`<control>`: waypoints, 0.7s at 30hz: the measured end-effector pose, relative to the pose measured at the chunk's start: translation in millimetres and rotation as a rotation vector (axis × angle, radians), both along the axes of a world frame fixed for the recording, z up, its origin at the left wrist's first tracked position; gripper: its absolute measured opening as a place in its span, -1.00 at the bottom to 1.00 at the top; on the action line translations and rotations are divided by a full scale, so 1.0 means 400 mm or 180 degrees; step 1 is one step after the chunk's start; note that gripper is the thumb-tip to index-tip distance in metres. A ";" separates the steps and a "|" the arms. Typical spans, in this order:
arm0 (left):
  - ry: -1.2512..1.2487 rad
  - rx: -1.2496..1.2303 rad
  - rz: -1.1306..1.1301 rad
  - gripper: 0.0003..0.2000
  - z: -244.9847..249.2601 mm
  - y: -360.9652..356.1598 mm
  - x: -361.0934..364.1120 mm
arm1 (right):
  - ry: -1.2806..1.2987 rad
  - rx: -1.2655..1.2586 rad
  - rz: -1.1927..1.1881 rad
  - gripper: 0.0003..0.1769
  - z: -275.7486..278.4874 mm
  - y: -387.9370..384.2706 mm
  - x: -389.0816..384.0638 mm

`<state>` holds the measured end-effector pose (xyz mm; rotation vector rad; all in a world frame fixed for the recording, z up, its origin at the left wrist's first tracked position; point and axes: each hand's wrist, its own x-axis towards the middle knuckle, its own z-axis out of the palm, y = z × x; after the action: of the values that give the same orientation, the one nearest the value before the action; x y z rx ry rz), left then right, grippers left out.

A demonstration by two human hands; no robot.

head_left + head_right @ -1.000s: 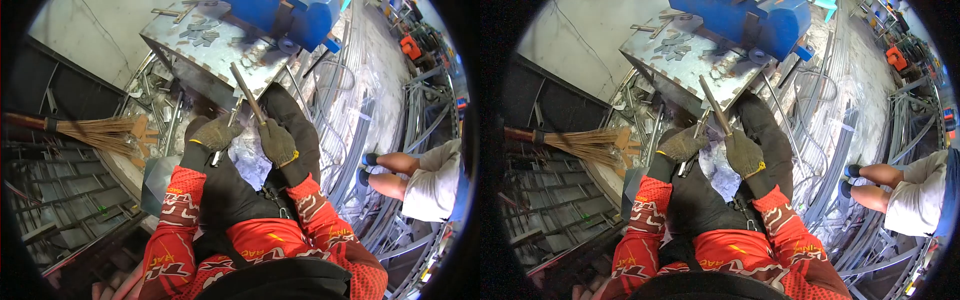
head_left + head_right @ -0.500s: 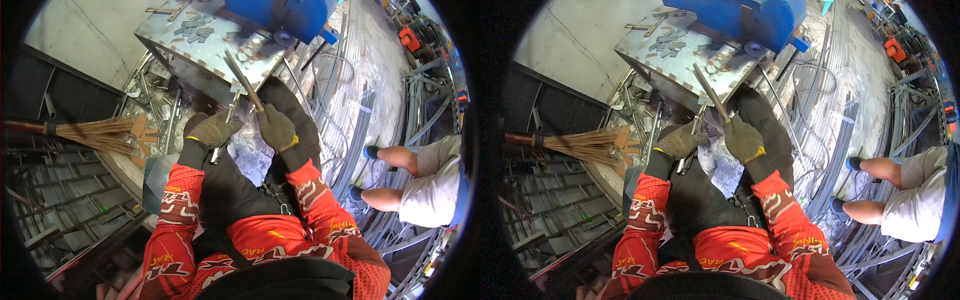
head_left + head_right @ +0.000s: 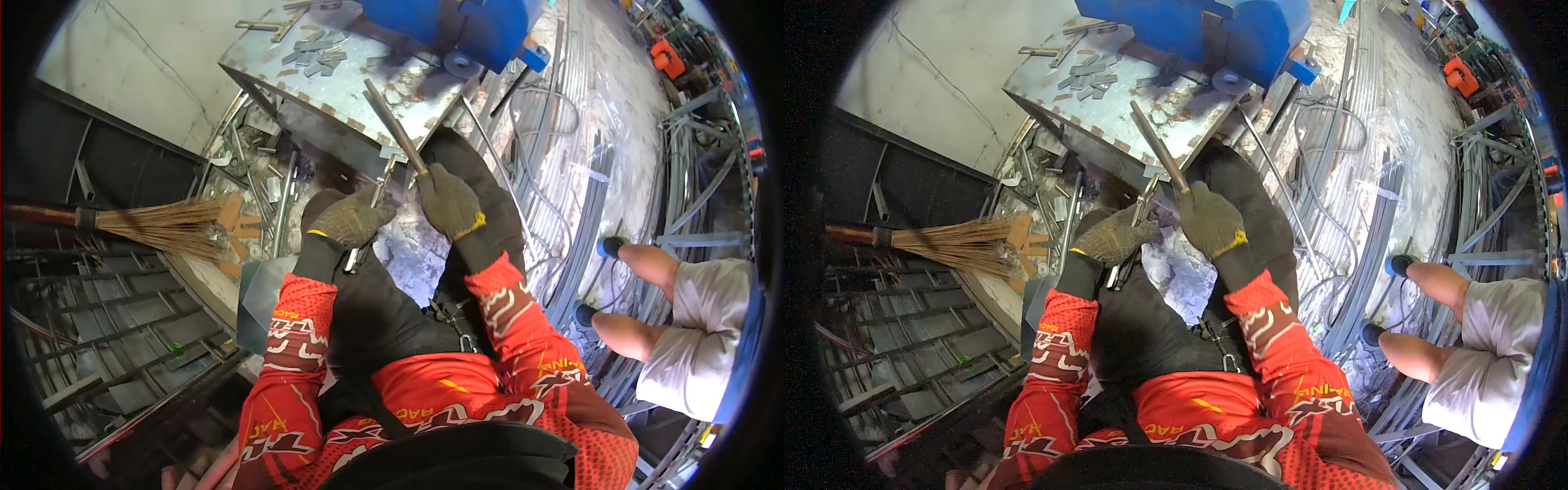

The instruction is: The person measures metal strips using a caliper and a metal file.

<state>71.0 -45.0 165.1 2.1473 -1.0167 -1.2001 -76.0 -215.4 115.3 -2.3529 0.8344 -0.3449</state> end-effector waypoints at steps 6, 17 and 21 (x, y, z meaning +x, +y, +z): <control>-0.0654 -0.0490 0.0098 -0.46 -0.047 0.013 -0.009 | -0.0208 -0.0127 0.0146 -0.66 -0.006 0.047 -0.045; -0.0157 -0.0711 0.0001 -0.45 -0.058 0.013 -0.005 | -0.0712 -0.0594 0.0568 -0.68 0.000 -0.077 0.032; -0.0076 -0.0500 -0.0003 -0.50 -0.071 0.003 0.001 | -0.0396 0.0028 0.0321 -0.67 0.012 -0.018 -0.037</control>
<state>71.5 -43.6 136.7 2.0437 -1.0847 -1.0603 -90.8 -222.6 120.1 -2.3287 0.6549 -0.4394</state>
